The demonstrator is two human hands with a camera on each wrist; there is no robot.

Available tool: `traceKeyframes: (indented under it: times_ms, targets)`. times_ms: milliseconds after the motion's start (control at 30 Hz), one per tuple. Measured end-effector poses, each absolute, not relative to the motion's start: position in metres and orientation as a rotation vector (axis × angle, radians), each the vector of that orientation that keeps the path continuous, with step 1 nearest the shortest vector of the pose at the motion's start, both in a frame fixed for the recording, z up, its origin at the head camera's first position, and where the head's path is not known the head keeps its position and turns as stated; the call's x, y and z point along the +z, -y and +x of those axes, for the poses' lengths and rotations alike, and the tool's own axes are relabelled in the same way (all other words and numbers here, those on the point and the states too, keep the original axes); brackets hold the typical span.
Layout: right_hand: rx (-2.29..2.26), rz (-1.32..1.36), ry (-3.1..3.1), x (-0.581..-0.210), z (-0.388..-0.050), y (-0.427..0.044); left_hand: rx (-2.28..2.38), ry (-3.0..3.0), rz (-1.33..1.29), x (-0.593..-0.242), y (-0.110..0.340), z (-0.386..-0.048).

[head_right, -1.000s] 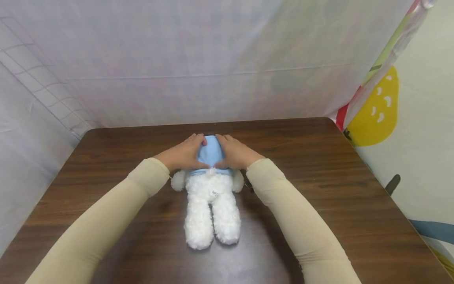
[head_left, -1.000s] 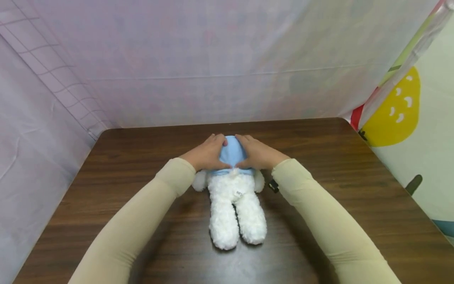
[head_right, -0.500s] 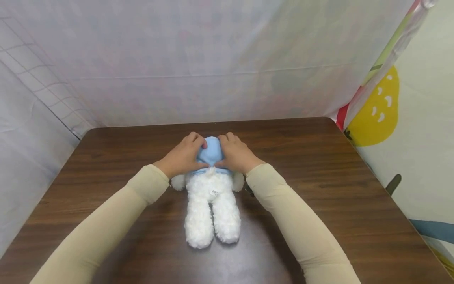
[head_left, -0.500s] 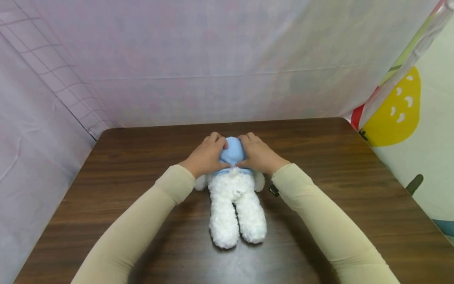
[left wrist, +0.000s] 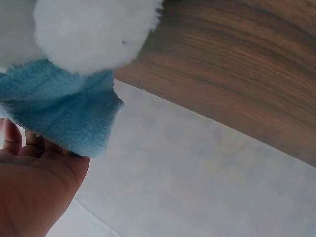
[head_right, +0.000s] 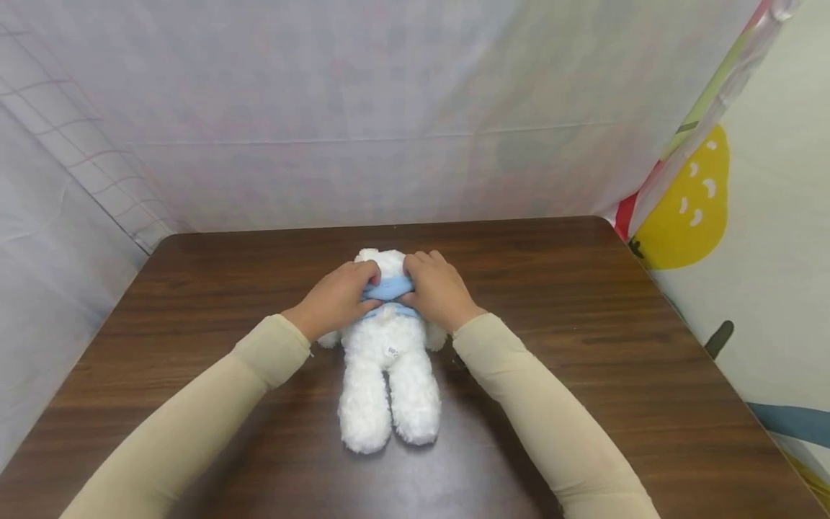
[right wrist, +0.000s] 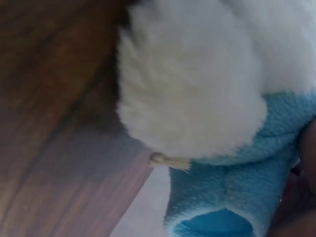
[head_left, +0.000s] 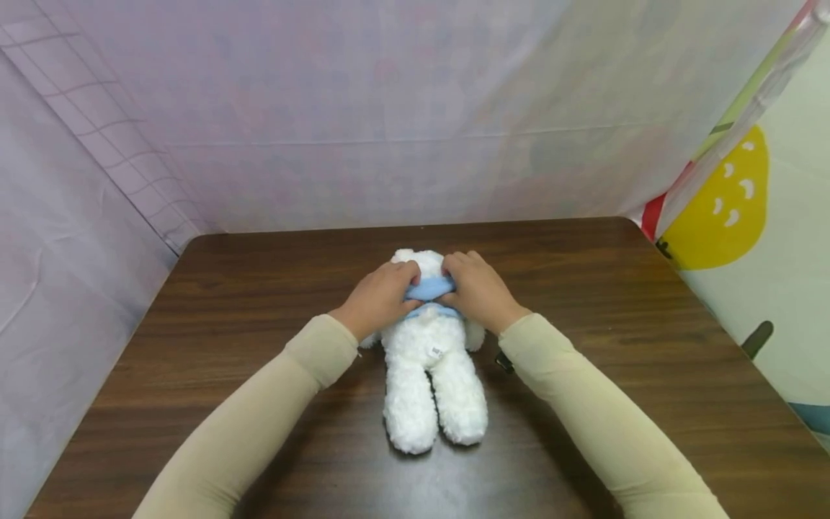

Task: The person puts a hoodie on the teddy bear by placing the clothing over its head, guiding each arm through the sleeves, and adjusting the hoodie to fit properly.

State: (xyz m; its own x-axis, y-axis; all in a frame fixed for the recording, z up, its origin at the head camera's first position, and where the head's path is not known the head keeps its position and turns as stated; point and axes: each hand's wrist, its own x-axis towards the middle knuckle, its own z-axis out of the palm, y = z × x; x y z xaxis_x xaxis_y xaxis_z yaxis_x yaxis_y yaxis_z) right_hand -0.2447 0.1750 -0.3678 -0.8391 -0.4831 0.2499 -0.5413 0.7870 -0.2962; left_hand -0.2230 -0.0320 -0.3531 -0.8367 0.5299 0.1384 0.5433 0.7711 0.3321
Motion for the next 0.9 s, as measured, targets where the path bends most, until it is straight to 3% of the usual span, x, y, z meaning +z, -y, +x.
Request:
traceKeyframes:
  times_ms: [300, 533, 900]
  targets:
    - [0.388, 0.770, 2.787, -0.368, -0.230, -0.176, -0.530, 2.957, -0.874, -0.353, 0.028, -0.218]
    - [0.365, 0.908, 2.685, -0.367, -0.229, -0.177, -0.604, 2.955, -0.865, -0.355, 0.034, -0.221]
    - [0.627, 0.837, 2.604, -0.358, -0.225, -0.188, -0.877, 2.736, -0.759, -0.353, 0.053, -0.216]
